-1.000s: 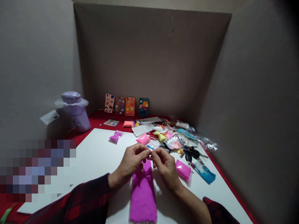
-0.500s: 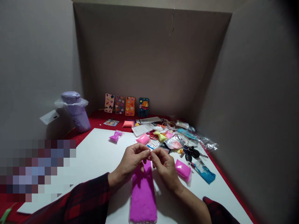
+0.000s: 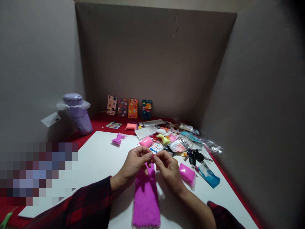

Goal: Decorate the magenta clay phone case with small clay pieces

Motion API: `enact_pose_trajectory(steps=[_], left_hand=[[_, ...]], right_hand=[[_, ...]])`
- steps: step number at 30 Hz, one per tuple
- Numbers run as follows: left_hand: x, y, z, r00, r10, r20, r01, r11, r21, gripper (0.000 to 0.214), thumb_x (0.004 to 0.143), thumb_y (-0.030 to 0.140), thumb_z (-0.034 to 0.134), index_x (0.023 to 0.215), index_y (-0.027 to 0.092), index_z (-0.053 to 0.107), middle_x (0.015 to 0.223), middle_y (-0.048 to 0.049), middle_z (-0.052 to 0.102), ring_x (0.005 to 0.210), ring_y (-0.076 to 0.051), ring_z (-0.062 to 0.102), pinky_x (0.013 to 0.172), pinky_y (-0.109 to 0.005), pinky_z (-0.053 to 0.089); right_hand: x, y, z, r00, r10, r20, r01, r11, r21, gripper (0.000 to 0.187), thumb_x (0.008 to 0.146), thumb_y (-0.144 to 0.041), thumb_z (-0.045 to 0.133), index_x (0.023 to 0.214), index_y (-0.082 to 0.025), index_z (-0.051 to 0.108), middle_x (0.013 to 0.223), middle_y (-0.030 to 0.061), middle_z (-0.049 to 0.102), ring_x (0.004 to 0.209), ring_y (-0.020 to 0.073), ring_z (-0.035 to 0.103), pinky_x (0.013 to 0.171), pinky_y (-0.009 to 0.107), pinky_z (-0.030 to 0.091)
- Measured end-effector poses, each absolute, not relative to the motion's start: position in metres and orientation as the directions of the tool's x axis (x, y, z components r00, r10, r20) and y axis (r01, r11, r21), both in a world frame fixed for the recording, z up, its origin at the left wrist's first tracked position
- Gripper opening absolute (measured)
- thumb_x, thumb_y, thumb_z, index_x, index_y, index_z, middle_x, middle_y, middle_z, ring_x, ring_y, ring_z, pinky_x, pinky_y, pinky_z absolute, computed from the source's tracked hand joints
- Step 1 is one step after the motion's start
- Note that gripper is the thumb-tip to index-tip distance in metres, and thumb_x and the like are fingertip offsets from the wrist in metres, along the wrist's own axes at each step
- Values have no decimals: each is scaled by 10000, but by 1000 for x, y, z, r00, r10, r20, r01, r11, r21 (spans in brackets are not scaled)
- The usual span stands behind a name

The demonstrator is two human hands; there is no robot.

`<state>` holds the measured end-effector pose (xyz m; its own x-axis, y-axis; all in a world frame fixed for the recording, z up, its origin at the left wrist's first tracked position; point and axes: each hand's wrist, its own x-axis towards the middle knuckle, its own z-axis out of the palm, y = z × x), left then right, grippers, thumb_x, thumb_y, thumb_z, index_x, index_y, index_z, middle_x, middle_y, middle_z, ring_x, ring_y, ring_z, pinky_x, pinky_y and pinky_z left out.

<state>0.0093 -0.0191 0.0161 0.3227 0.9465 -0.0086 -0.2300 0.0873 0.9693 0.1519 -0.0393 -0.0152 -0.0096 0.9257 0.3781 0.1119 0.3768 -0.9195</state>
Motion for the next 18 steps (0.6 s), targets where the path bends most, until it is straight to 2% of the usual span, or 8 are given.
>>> enact_pose_trajectory(steps=[7, 14, 18], left_hand=[[7, -19, 13, 330, 943, -27, -182, 92, 979, 253, 737, 349, 718, 730, 128, 594, 599, 35, 532, 443, -49, 445, 376, -145, 361], [7, -14, 8, 356, 932, -70, -279, 177, 944, 245, 712, 326, 749, 746, 137, 596, 560, 65, 486, 399, -39, 417, 373, -158, 373], [7, -15, 6, 359, 932, -59, -280, 168, 945, 243, 738, 335, 727, 732, 128, 600, 595, 44, 514, 419, -40, 434, 386, -158, 378]], right_hand=[[154, -37, -18, -2, 925, 380, 130, 378, -917, 218, 885, -350, 568, 754, -175, 571, 681, 0, 546, 587, 118, 461, 529, 226, 396], [153, -38, -19, 1, 926, 378, 163, 373, -913, 217, 879, -349, 569, 751, -174, 565, 671, -4, 517, 595, 123, 467, 538, 231, 398], [154, -36, -19, 10, 930, 368, 150, 363, -920, 216, 883, -342, 563, 746, -175, 554, 661, -10, 505, 584, 119, 457, 531, 229, 390]])
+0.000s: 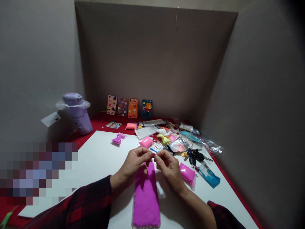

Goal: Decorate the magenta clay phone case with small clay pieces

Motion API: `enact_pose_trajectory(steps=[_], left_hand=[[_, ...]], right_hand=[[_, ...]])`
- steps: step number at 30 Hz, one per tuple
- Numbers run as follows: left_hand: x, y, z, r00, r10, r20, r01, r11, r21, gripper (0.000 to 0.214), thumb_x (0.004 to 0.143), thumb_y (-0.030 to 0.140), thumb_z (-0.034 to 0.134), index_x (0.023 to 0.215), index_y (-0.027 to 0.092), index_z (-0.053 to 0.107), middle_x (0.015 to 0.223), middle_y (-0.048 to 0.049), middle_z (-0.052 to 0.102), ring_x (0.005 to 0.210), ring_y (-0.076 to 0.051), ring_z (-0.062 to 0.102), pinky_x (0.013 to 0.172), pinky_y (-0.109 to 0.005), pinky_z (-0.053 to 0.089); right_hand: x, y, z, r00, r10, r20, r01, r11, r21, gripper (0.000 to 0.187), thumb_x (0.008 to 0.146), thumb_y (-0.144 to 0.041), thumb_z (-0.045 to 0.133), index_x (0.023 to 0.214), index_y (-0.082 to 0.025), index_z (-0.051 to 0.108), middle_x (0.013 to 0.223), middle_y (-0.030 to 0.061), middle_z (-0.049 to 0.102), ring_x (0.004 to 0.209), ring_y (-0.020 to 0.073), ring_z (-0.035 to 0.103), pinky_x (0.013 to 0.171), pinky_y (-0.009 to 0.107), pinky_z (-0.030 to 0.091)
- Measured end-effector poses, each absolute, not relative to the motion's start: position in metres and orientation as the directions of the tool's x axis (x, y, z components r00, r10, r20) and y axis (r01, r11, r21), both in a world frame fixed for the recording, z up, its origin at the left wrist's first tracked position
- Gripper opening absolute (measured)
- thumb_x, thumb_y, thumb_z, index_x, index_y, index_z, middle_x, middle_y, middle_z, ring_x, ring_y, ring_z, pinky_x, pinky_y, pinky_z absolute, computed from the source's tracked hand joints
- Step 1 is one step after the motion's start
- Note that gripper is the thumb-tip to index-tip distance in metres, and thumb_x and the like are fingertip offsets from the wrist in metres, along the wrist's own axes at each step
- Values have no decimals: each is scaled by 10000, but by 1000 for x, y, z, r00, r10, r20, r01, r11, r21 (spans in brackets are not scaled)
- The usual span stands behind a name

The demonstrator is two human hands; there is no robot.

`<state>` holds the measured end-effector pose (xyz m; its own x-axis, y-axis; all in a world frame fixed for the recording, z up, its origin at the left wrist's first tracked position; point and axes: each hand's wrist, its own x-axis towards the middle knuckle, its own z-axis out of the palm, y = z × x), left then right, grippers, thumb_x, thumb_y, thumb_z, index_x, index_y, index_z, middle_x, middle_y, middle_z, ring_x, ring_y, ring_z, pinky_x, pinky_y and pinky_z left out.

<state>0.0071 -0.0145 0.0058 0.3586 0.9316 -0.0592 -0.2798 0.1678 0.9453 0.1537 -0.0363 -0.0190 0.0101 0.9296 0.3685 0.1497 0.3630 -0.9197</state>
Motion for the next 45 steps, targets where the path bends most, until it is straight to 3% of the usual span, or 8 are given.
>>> enact_pose_trajectory(steps=[11, 20, 27, 39, 45], left_hand=[[7, -15, 5, 364, 928, -77, -289, 191, 938, 283, 729, 353, 737, 711, 126, 569, 558, 55, 499, 358, -31, 432, 344, -148, 364], [8, -17, 9, 368, 928, -54, -275, 164, 947, 258, 757, 346, 707, 731, 132, 565, 574, 47, 523, 393, -49, 476, 342, -149, 421], [7, -19, 13, 344, 938, -34, -162, 95, 982, 241, 738, 318, 724, 730, 122, 585, 577, 41, 550, 373, -40, 480, 334, -134, 390], [7, -12, 5, 389, 919, -67, -273, 184, 944, 226, 791, 337, 662, 755, 127, 585, 648, 2, 577, 457, -70, 520, 325, -133, 423], [9, -16, 11, 366, 929, -55, -236, 150, 960, 201, 755, 291, 697, 760, 121, 590, 644, 1, 582, 459, -72, 523, 325, -132, 424]], right_hand=[[152, -39, -15, -21, 921, 389, 184, 386, -904, 217, 890, -329, 549, 741, -171, 554, 664, -8, 517, 593, 121, 465, 535, 229, 384], [152, -40, -10, -62, 857, 511, 352, 498, -793, 194, 893, -259, 525, 736, -158, 577, 670, 14, 552, 601, 135, 493, 565, 253, 380], [153, -38, -10, -43, 875, 483, 339, 468, -816, 208, 886, -262, 540, 705, -163, 556, 642, -2, 539, 575, 124, 467, 535, 242, 359], [154, -37, -16, -34, 909, 415, 234, 411, -881, 223, 899, -318, 545, 734, -170, 569, 687, 11, 582, 629, 133, 507, 584, 242, 392], [154, -37, -14, -31, 929, 368, 158, 368, -916, 246, 902, -333, 543, 722, -169, 569, 668, -5, 557, 602, 116, 482, 561, 227, 382]])
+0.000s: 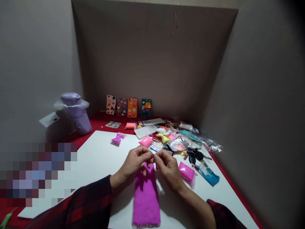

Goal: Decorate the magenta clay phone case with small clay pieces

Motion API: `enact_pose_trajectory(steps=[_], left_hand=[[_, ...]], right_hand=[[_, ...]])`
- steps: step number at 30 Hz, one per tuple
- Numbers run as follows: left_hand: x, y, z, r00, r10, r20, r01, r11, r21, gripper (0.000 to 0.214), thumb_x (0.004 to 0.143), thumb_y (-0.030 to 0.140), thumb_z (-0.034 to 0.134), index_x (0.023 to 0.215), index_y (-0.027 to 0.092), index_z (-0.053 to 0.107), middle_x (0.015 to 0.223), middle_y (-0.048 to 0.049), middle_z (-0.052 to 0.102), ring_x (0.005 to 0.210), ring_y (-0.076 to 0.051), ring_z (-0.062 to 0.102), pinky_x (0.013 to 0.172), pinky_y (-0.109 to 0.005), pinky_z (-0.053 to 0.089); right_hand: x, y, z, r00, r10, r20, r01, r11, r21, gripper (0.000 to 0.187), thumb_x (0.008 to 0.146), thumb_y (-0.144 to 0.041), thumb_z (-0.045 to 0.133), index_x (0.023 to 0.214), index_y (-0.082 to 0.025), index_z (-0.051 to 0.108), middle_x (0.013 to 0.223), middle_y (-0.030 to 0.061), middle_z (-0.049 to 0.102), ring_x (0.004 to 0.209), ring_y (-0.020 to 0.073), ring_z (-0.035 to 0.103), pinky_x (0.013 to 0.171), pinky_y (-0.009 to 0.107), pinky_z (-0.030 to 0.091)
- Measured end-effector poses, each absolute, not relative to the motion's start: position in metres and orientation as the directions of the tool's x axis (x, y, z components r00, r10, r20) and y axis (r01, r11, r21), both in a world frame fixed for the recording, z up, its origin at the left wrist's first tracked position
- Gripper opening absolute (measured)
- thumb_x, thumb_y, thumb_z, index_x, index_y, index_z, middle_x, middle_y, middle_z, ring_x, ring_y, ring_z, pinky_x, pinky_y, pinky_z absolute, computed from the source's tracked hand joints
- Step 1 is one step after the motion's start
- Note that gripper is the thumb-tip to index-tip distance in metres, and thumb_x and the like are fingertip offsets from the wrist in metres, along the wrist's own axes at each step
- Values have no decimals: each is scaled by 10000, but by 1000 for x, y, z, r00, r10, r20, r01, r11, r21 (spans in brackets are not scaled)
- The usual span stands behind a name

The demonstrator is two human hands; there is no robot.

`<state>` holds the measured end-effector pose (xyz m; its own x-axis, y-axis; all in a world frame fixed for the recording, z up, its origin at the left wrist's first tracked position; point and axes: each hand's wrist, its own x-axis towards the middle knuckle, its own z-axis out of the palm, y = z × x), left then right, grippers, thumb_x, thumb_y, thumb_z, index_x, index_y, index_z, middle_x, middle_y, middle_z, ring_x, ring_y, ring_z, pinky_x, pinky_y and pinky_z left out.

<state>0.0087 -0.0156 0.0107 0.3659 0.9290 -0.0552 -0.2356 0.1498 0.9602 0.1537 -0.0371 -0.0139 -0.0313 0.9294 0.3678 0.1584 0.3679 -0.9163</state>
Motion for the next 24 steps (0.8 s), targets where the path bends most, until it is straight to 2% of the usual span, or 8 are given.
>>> enact_pose_trajectory(steps=[5, 11, 16, 20, 24], left_hand=[[9, -16, 10, 376, 925, -58, -235, 156, 959, 228, 769, 321, 683, 738, 118, 582, 649, -13, 592, 477, -86, 540, 339, -145, 435], [6, -14, 7, 383, 922, -56, -221, 151, 964, 220, 750, 325, 706, 751, 128, 606, 618, 25, 542, 418, -58, 484, 348, -156, 415], [7, -15, 9, 346, 937, -54, -249, 147, 957, 239, 728, 330, 731, 723, 127, 603, 622, 19, 544, 488, -71, 506, 394, -151, 423], [8, -16, 10, 369, 928, -51, -249, 152, 957, 273, 736, 373, 719, 744, 122, 610, 627, 13, 552, 462, -74, 499, 361, -159, 417], [7, -15, 10, 375, 926, -45, -259, 151, 954, 270, 716, 325, 746, 870, 133, 636, 691, -1, 601, 530, -88, 545, 423, -167, 441]], right_hand=[[153, -36, -13, -22, 936, 351, 121, 351, -929, 234, 895, -324, 554, 721, -169, 563, 661, -12, 547, 605, 116, 480, 569, 227, 385], [153, -36, -12, -25, 932, 361, 131, 361, -923, 259, 888, -326, 562, 684, -169, 538, 636, -18, 515, 592, 115, 462, 550, 227, 373], [152, -37, -12, -27, 936, 352, 116, 353, -928, 247, 892, -344, 560, 719, -167, 567, 657, -10, 537, 601, 118, 475, 560, 232, 386], [151, -35, -14, -4, 958, 286, 12, 287, -958, 248, 847, -363, 618, 699, -170, 572, 631, -19, 537, 577, 115, 469, 536, 224, 375], [152, -31, -18, -3, 977, 213, -81, 212, -974, 272, 834, -397, 615, 690, -178, 549, 554, -44, 500, 462, 92, 399, 445, 213, 315]])
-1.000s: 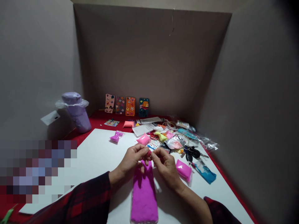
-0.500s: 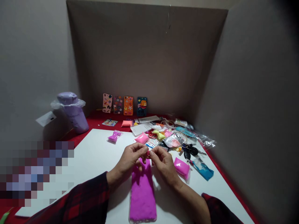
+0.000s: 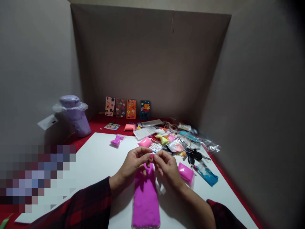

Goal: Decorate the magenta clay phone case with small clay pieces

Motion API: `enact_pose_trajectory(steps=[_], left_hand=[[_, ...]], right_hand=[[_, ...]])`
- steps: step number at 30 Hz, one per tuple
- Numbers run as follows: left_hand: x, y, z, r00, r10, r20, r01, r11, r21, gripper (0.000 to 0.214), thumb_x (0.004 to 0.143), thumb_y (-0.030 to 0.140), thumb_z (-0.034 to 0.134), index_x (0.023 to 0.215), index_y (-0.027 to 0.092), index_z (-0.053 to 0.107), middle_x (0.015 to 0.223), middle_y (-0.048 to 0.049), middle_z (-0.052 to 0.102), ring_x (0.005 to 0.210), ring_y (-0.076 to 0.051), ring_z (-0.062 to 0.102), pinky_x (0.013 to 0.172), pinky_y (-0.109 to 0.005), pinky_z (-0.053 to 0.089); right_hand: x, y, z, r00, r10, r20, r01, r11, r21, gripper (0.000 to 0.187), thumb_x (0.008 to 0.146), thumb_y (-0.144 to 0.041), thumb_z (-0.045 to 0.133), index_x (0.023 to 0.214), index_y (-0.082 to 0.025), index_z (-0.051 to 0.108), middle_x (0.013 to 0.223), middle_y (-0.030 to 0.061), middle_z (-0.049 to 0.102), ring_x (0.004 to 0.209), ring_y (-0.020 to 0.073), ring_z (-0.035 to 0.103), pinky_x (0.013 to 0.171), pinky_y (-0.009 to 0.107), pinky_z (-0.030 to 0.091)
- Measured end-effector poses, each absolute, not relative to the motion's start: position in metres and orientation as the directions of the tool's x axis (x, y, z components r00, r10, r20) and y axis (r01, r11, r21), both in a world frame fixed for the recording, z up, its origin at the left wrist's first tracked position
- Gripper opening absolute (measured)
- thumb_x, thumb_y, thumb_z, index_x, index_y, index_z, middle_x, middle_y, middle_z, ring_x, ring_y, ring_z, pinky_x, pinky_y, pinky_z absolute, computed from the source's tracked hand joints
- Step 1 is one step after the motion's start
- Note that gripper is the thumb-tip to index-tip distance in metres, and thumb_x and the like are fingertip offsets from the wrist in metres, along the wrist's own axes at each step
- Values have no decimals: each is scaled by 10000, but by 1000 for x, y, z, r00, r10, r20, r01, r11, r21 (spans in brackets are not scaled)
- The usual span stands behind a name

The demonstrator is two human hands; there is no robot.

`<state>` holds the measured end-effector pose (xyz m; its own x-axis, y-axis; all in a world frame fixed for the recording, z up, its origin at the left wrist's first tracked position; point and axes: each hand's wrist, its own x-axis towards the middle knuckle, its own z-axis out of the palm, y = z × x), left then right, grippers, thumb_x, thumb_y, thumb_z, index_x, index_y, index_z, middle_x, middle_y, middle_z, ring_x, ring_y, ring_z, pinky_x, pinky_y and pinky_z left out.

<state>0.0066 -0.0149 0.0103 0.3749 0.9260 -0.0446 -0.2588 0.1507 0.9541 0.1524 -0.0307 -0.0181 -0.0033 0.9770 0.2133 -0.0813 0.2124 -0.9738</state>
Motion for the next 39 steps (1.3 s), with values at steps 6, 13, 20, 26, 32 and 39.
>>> enact_pose_trajectory(steps=[6, 13, 20, 26, 32, 39], left_hand=[[7, -15, 12, 350, 937, 13, -181, 54, 982, 245, 680, 257, 774, 839, 114, 654, 729, -12, 633, 605, -96, 556, 528, -187, 453], [7, -17, 14, 334, 943, 9, -180, 55, 982, 233, 666, 258, 777, 821, 125, 663, 700, -3, 642, 580, -97, 555, 530, -198, 439], [9, -18, 17, 311, 949, 57, -113, -23, 993, 198, 683, 256, 758, 813, 121, 697, 758, -44, 690, 694, -149, 613, 640, -241, 476], [9, -18, 17, 301, 951, 63, -109, -32, 994, 221, 681, 261, 757, 846, 127, 695, 759, -39, 686, 691, -152, 611, 609, -235, 467], [9, -18, 16, 322, 943, 79, -83, -56, 995, 170, 698, 252, 739, 798, 122, 696, 717, -33, 677, 670, -148, 600, 625, -244, 461], [9, -17, 15, 296, 952, 74, -99, -46, 994, 203, 683, 252, 748, 836, 130, 695, 731, -29, 678, 652, -138, 592, 591, -232, 453]], right_hand=[[154, -29, -20, -11, 983, 183, -111, 181, -977, 289, 817, -394, 636, 664, -168, 538, 520, -55, 483, 400, 63, 327, 400, 204, 264], [152, -29, -19, -7, 987, 162, -143, 159, -977, 301, 798, -427, 644, 683, -165, 549, 562, -41, 508, 437, 72, 381, 404, 194, 287], [152, -28, -21, -17, 990, 139, -175, 134, -975, 301, 774, -415, 662, 661, -165, 539, 549, -40, 496, 424, 70, 373, 377, 187, 273], [153, -28, -22, -22, 990, 136, -178, 130, -975, 297, 790, -420, 647, 675, -166, 545, 528, -50, 492, 384, 57, 329, 363, 190, 255], [152, -29, -20, -23, 990, 141, -167, 135, -977, 288, 782, -398, 661, 658, -162, 553, 508, -50, 490, 381, 55, 329, 367, 187, 264], [153, -28, -22, -15, 988, 151, -166, 146, -975, 308, 781, -417, 659, 652, -164, 540, 526, -44, 488, 403, 63, 358, 365, 185, 281]])
